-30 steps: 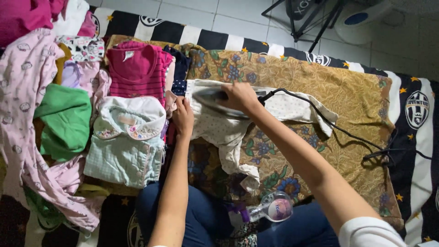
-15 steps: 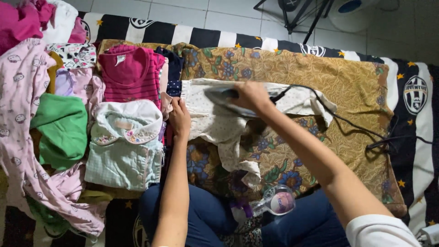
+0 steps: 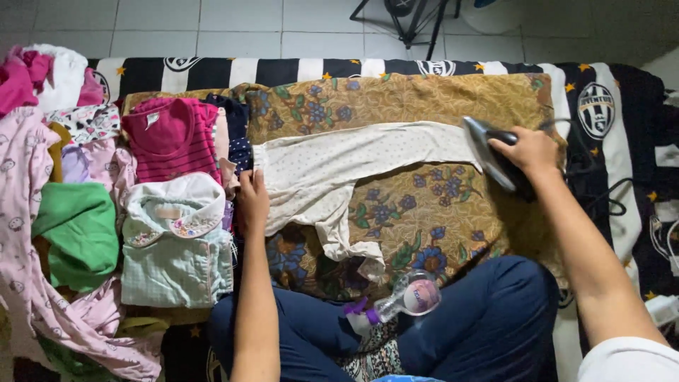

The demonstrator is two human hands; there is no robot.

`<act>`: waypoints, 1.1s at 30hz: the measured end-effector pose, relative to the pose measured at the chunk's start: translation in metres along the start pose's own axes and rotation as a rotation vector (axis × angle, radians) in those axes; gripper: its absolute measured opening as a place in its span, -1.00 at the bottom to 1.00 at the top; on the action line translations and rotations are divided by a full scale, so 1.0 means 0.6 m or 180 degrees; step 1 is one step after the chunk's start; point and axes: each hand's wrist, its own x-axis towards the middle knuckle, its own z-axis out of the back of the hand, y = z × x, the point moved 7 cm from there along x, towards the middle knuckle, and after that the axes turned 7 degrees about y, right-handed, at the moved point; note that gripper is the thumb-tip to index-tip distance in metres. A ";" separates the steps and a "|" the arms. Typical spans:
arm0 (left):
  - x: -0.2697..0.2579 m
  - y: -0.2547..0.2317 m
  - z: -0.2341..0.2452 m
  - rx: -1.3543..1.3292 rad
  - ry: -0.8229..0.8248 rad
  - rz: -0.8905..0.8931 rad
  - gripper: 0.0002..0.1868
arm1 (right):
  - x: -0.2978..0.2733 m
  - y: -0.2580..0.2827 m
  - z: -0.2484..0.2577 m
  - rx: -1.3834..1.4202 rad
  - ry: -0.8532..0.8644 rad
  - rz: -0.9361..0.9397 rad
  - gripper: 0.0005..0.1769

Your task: A person irons a small white garment on a padded surface and then folds it.

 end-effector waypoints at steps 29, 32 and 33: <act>-0.069 -0.081 -0.116 -0.1693 0.1636 -0.0991 -0.46 | -0.220 0.413 -0.006 0.1640 0.0292 0.2046 -0.12; -0.119 -0.323 -0.040 -0.1533 0.1314 -0.0666 -0.49 | -0.354 0.473 -0.115 0.1040 0.0785 0.2408 0.00; -0.170 -0.407 0.005 -0.2970 0.1310 0.0985 -0.44 | -0.386 0.493 -0.159 0.0360 0.0341 0.2684 -0.05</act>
